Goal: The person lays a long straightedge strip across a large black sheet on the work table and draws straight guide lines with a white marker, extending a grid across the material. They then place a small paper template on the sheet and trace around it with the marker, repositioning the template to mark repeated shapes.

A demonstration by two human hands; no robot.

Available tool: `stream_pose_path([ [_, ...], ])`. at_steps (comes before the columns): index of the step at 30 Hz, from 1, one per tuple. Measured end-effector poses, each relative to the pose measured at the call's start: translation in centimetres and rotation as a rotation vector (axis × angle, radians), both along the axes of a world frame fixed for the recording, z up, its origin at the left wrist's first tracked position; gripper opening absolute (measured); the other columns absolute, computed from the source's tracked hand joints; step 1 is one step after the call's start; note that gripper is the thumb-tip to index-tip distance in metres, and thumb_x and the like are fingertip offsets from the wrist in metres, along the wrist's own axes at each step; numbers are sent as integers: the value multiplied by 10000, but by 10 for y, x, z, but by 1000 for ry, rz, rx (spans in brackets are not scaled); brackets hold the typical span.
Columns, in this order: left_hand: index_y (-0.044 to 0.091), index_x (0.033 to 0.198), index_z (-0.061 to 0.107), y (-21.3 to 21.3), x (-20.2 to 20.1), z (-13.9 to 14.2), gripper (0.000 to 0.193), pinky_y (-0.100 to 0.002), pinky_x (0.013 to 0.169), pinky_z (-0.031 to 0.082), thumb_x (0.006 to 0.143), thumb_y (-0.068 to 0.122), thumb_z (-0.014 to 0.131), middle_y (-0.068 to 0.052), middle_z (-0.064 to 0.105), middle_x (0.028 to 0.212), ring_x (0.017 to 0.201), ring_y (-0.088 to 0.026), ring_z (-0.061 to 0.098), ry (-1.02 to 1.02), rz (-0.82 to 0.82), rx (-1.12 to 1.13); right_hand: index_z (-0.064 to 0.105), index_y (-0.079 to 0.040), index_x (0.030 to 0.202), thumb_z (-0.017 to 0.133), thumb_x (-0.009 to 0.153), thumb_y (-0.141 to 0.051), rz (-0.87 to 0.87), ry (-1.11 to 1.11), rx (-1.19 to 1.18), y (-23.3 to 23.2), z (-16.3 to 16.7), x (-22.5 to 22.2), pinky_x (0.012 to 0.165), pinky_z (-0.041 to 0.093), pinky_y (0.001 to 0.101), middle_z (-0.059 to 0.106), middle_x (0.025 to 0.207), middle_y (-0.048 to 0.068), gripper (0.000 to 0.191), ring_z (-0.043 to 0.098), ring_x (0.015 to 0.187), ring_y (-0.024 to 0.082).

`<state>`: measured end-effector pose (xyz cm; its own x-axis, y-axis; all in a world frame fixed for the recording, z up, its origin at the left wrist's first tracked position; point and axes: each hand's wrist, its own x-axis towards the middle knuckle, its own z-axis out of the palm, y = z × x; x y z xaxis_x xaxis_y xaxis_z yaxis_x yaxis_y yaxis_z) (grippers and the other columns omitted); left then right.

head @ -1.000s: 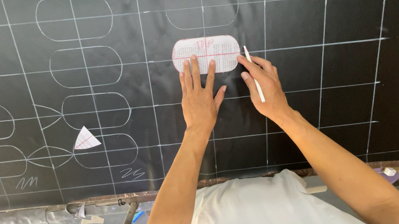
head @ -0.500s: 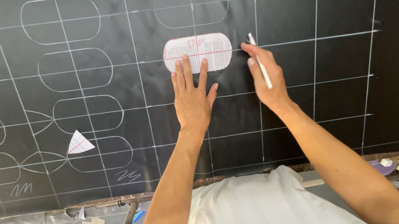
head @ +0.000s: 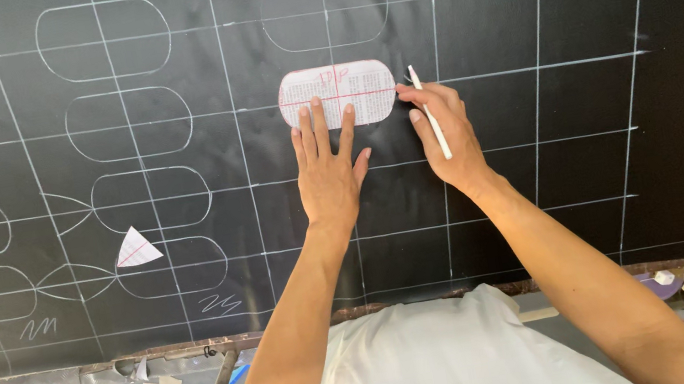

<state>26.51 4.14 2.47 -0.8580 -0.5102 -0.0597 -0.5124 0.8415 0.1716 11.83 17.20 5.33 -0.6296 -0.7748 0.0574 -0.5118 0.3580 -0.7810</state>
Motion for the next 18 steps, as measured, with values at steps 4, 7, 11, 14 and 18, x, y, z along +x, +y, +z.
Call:
stream_pose_path([
  [4, 160, 1627, 297, 11, -5, 1, 789, -507, 1259, 198, 993, 556, 548, -272, 179, 1653, 1539, -413, 176, -83, 27, -60, 626, -70, 1313, 551, 1071, -79, 51, 48, -18, 1, -2, 1, 1138, 394, 432, 645, 1429, 49, 253, 483, 1366, 282],
  [7, 116, 1629, 284, 17, -8, 0, 810, -492, 1271, 201, 1004, 562, 543, -292, 175, 1654, 1548, -418, 172, -79, 48, -39, 623, -70, 1321, 551, 1076, -76, 63, 58, -11, 0, -2, 1, 1139, 393, 437, 643, 1432, 43, 255, 483, 1372, 286],
  [11, 100, 1636, 282, 14, -5, -3, 817, -469, 1270, 227, 1009, 549, 555, -300, 181, 1656, 1555, -421, 173, -22, 40, -25, 629, -76, 1322, 552, 1072, -78, 44, 16, 5, -1, -1, 2, 1143, 404, 432, 630, 1426, 47, 262, 471, 1373, 293],
  [14, 110, 1630, 280, 10, -2, -3, 812, -469, 1265, 243, 1004, 544, 562, -293, 187, 1651, 1552, -412, 175, -13, 15, -30, 629, -72, 1311, 553, 1069, -75, 56, 31, 13, -1, -1, 2, 1144, 399, 436, 645, 1427, 38, 254, 471, 1378, 292],
  [18, 107, 1609, 335, 10, -2, -4, 783, -476, 1249, 261, 997, 533, 572, -298, 233, 1632, 1536, -420, 216, 5, 17, -15, 631, -71, 1310, 561, 1063, -74, 57, 24, 18, -1, -1, 2, 1141, 394, 432, 641, 1428, 40, 256, 468, 1369, 288],
])
